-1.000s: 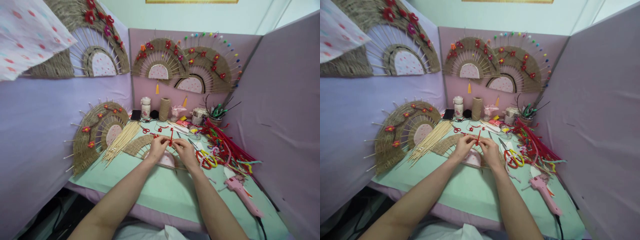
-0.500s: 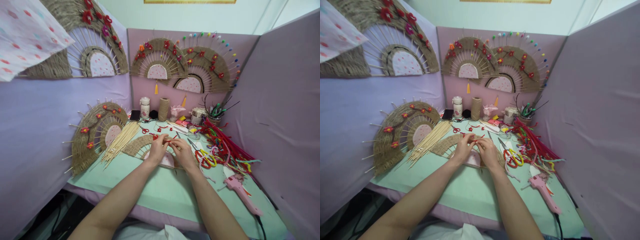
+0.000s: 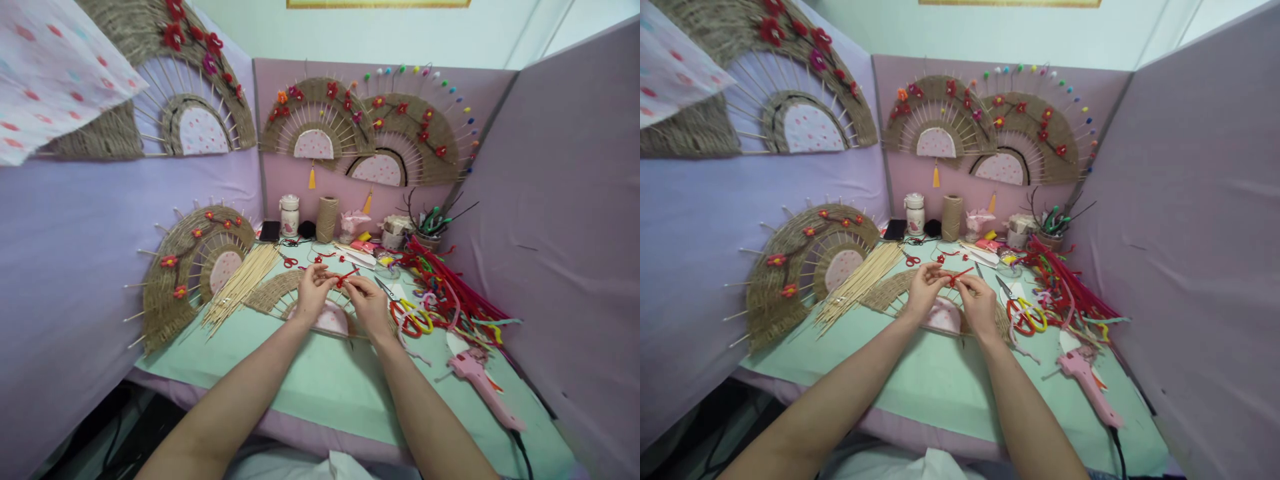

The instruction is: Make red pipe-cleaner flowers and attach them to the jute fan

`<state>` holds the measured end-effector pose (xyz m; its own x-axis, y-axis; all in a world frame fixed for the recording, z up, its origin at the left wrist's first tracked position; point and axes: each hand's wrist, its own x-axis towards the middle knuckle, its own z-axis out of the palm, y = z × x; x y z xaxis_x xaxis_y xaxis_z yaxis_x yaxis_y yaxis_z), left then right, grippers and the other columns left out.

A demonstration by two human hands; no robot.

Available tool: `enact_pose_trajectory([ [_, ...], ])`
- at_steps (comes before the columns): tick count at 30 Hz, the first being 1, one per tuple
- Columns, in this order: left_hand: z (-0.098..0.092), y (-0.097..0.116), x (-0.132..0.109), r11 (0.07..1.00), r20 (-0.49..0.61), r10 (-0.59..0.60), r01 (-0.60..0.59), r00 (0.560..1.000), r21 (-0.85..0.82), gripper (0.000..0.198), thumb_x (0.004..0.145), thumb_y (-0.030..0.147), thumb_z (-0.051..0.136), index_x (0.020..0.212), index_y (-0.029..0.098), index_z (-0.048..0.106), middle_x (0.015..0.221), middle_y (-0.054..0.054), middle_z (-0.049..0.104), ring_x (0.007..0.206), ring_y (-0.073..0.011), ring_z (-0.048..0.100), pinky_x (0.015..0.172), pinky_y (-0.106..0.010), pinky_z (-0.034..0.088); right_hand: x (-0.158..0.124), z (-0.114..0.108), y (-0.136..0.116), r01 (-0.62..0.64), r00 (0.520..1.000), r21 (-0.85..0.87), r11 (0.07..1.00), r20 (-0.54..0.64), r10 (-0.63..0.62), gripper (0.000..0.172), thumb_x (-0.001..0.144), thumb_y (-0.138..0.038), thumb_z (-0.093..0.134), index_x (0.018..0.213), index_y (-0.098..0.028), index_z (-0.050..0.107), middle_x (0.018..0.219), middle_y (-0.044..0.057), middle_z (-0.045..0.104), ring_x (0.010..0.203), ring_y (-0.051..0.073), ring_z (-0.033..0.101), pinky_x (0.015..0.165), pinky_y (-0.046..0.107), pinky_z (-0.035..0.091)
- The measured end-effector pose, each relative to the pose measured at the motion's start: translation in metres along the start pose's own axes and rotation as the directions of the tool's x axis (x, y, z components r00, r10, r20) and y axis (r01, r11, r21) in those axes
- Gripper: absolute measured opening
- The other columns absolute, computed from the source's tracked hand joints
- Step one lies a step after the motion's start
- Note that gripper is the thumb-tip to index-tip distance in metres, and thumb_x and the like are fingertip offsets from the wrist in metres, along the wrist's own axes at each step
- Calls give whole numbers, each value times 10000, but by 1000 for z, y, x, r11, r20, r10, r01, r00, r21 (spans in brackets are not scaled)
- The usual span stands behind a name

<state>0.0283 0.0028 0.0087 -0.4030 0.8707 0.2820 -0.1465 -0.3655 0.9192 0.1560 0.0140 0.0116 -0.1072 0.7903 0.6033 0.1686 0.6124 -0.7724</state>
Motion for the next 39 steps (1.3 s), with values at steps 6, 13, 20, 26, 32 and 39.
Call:
enact_pose_trajectory([
  [6, 6, 2, -5, 984, 118, -134, 146, 984, -99, 262, 586, 294, 730, 749, 136, 599, 744, -35, 647, 734, -146, 613, 772, -332, 492, 0, -1, -2, 37, 998, -10, 999, -53, -38, 150, 787, -284, 556, 786, -189, 672, 839, 59, 666, 801, 176, 602, 749, 313, 476],
  [13, 6, 3, -5, 922, 98, -294, 309, 951, -233, 287, 539, 282, 765, 725, 130, 609, 710, -14, 636, 683, -108, 595, 715, -271, 489, -1, 1, -1, 22, 998, 7, 1000, -52, -22, 168, 787, -315, 562, 794, -189, 673, 848, 66, 668, 800, 184, 607, 750, 329, 488],
  [20, 7, 10, -6, 865, 89, -349, 357, 933, -352, 252, 553, 232, 755, 719, 133, 594, 710, -3, 618, 680, -83, 574, 683, -226, 463, -5, 5, -5, 78, 995, -14, 997, -56, -79, 149, 800, -290, 556, 811, -193, 670, 869, 70, 662, 833, 185, 601, 778, 345, 488],
  [26, 10, 9, -10, 731, 173, -398, 425, 901, -533, 225, 588, 166, 731, 761, 146, 588, 738, 9, 616, 682, -67, 566, 668, -200, 443, -10, 7, -3, 245, 961, -120, 962, -104, -258, 134, 807, -229, 556, 882, -211, 666, 911, 69, 654, 875, 187, 597, 810, 362, 482],
  [32, 9, 5, -10, 728, 187, -402, 437, 896, -528, 209, 628, 196, 699, 772, 156, 554, 734, 7, 597, 674, -79, 559, 673, -223, 456, -10, 10, 1, 304, 948, -183, 935, -42, -316, 136, 818, -216, 541, 880, -222, 662, 929, 72, 658, 901, 191, 592, 810, 376, 482],
  [39, 7, 4, -3, 921, 13, -185, 178, 983, -347, 251, 659, 284, 673, 800, 167, 502, 754, 36, 550, 678, -65, 553, 716, -252, 490, -7, 7, -5, 265, 963, -149, 953, -7, -269, 138, 838, -241, 506, 839, -212, 641, 941, 73, 658, 925, 196, 587, 832, 377, 461],
])
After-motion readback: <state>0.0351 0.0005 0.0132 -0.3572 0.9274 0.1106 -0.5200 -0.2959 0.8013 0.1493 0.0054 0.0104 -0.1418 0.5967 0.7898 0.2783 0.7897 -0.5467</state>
